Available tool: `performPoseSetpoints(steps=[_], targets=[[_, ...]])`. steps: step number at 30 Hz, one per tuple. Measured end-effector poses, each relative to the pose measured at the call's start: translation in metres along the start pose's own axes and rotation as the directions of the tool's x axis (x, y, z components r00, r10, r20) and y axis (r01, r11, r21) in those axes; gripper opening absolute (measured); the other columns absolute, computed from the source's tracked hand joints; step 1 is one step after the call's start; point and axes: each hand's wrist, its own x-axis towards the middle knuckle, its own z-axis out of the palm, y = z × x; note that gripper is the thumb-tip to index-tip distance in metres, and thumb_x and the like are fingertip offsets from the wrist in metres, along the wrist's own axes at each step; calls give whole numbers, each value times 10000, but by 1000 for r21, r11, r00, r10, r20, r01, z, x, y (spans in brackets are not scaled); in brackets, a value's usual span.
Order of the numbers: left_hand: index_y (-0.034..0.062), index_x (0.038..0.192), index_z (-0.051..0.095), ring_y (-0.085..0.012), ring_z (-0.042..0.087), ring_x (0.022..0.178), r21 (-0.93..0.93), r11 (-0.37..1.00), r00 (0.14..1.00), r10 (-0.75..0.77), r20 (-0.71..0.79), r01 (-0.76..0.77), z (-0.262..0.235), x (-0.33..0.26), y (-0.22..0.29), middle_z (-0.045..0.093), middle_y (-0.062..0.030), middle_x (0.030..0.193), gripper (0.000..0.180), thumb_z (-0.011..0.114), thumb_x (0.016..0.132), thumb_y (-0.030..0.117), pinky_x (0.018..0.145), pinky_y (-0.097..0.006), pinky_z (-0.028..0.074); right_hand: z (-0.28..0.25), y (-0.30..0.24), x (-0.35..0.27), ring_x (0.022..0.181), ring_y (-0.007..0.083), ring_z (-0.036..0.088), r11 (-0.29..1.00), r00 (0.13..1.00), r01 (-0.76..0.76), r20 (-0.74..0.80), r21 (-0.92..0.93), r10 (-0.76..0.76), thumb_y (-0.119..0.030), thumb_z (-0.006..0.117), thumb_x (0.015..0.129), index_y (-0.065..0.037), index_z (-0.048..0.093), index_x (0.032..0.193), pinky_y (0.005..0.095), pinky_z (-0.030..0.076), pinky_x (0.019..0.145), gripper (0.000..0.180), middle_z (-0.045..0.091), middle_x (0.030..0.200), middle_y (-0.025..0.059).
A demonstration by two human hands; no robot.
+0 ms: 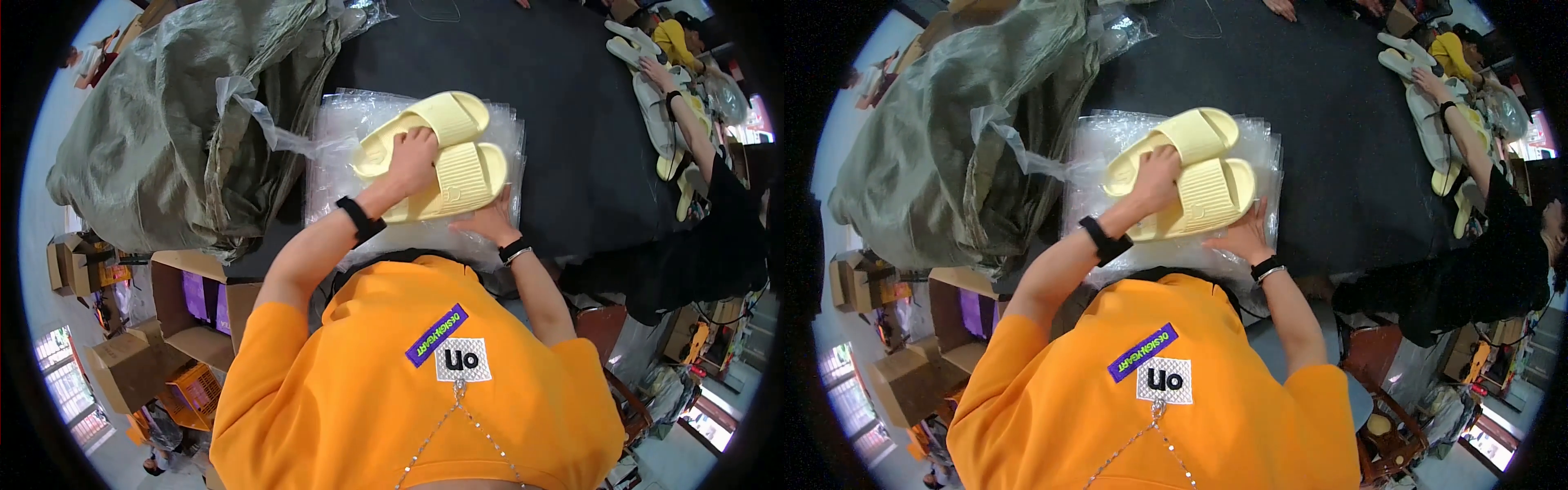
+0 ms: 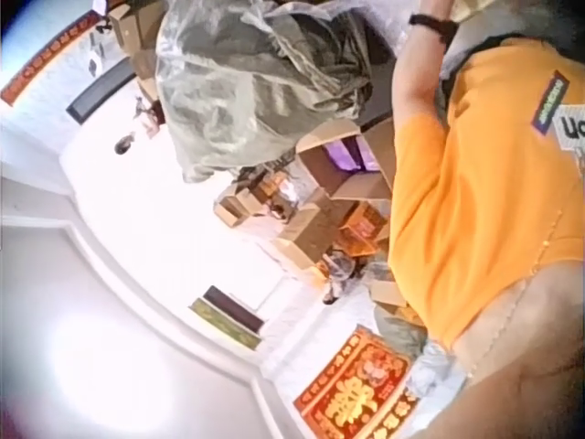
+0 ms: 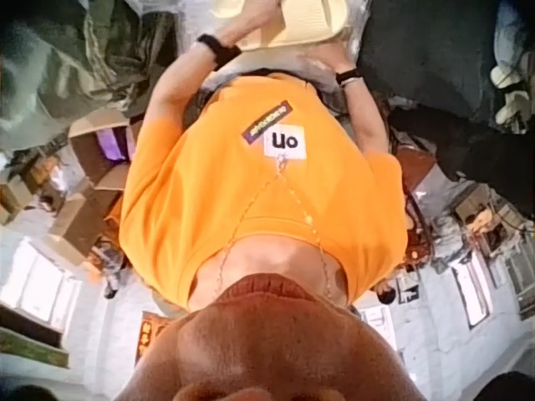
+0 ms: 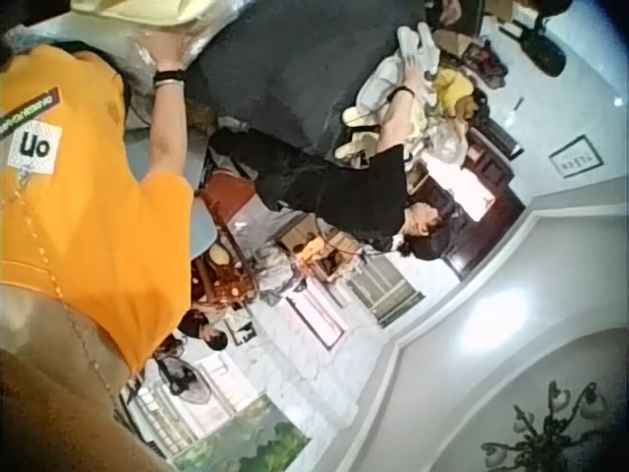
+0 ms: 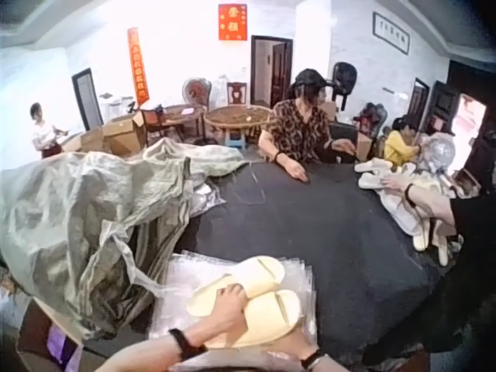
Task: The recorder is taking pairs of slippers from a large sack and placing them into individual plastic shipping bags at a communal work table.
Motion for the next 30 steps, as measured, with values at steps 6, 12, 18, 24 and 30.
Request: performPoseSetpoints(steps=[6,12,18,24,30], targets=[[45,972,536,-273,472,1017,281,953,988,-141,70,116,33,6,-63,527,-120,1000,307,571,675,115,844,-431,364,9,8,-4,1335,360,-70,995,998,-66,-30,-75,63,-627,659,561,-212,280,1370,593,-90,994,985,49,1453,175],[62,919,547,-273,478,1012,343,821,877,-480,-17,456,-21,-2,-130,537,-112,986,255,557,665,74,832,-439,374,9,10,-3,1333,375,-47,997,998,-52,-42,-51,50,-626,660,553,-265,259,1374,620,-99,978,983,27,1457,166],[40,905,534,-271,471,1014,315,940,984,-161,70,131,-53,-17,-43,525,-110,977,298,555,607,37,859,-431,352,5,5,2,1334,363,-78,994,997,-73,13,-83,74,-651,655,533,-283,245,1378,651,-92,956,1008,-3,1460,161],[32,947,534,-271,452,1055,256,958,989,109,96,-131,-7,-84,-55,512,-115,1014,307,536,640,48,896,-428,333,1,4,3,1339,342,-81,992,996,-71,50,-103,76,-663,641,544,-272,230,1384,656,-87,949,1014,-8,1464,144],[38,966,527,-277,450,1053,379,900,934,-302,189,215,-67,-82,-76,511,-103,1021,322,527,645,14,870,-422,343,-4,4,-5,1342,337,-27,995,998,-54,23,-78,56,-632,637,594,-254,307,1354,648,-68,963,911,68,1452,143]])
